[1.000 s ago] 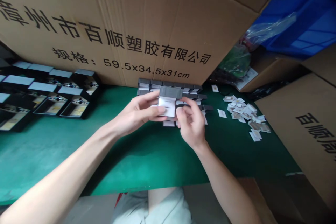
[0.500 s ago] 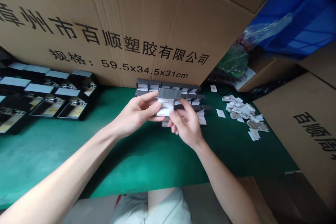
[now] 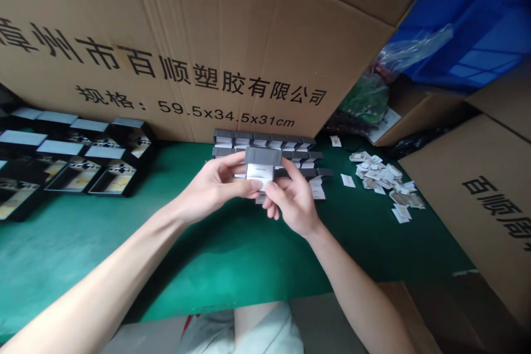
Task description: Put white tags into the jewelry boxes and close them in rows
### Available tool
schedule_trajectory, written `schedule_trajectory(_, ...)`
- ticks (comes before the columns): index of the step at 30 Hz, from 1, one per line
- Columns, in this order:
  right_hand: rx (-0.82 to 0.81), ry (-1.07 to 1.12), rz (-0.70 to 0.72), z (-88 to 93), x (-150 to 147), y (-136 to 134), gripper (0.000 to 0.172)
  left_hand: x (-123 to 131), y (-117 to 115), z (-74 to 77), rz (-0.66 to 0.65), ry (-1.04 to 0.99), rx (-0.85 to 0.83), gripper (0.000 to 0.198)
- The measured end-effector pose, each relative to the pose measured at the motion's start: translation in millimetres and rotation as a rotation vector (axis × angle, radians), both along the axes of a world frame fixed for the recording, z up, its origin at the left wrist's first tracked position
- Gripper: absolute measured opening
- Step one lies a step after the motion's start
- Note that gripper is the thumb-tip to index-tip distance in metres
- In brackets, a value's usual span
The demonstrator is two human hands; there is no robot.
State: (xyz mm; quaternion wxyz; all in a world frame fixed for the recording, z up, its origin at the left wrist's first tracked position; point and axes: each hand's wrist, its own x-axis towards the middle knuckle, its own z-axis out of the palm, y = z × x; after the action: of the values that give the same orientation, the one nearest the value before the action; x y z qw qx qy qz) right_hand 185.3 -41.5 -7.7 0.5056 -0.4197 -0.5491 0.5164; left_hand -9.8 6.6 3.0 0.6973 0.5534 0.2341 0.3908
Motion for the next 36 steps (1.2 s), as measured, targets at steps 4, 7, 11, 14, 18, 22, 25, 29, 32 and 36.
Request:
schedule_trajectory(4,0.013,0.014,-0.029,-1.4,-1.4,0.4,0.064,0.4,-1.0,-0.5,-0.015,0.001,-0.018,0.037)
schedule_trajectory(7,0.025,0.014,-0.04,0.2,-3.1,0.2,0.06,2.3,-1.4,0.7,0.003,-0.006,-0.056,0.036)
schedule_trajectory(11,0.051,-0.007,-0.057,1.3,-4.3,0.3,0.056,4.5,-0.9,1.1,0.033,-0.009,-0.079,0.04)
schedule_trajectory(14,0.066,-0.019,-0.067,0.3,-3.9,0.9,0.051,4.4,-0.8,0.2,0.047,0.011,-0.069,0.039)
schedule_trajectory(18,0.061,-0.048,-0.077,-0.7,-3.6,1.0,0.046,2.8,-1.1,-0.7,0.056,0.008,-0.064,0.031)
schedule_trajectory(22,0.075,-0.041,-0.066,-0.5,-3.5,-0.9,0.043,1.7,-1.0,-0.6,0.046,-0.005,-0.064,0.025)
schedule_trajectory(25,0.091,-0.031,-0.054,-1.5,-3.1,-1.8,0.04,1.3,-0.5,-1.1,0.055,0.003,-0.055,0.022)
schedule_trajectory(29,0.108,-0.05,-0.051,-6.8,-2.9,0.3,0.046,2.8,-1.0,-1.7,0.096,0.018,-0.034,0.028)
schedule_trajectory(32,0.139,-0.071,-0.06,-10.0,-2.7,2.6,0.052,5.7,-2.0,-0.7,0.112,0.034,-0.018,0.031)
schedule_trajectory(36,0.261,-0.181,-0.119,-9.0,1.3,4.5,0.051,8.2,-1.7,1.0,0.211,0.064,0.001,0.032)
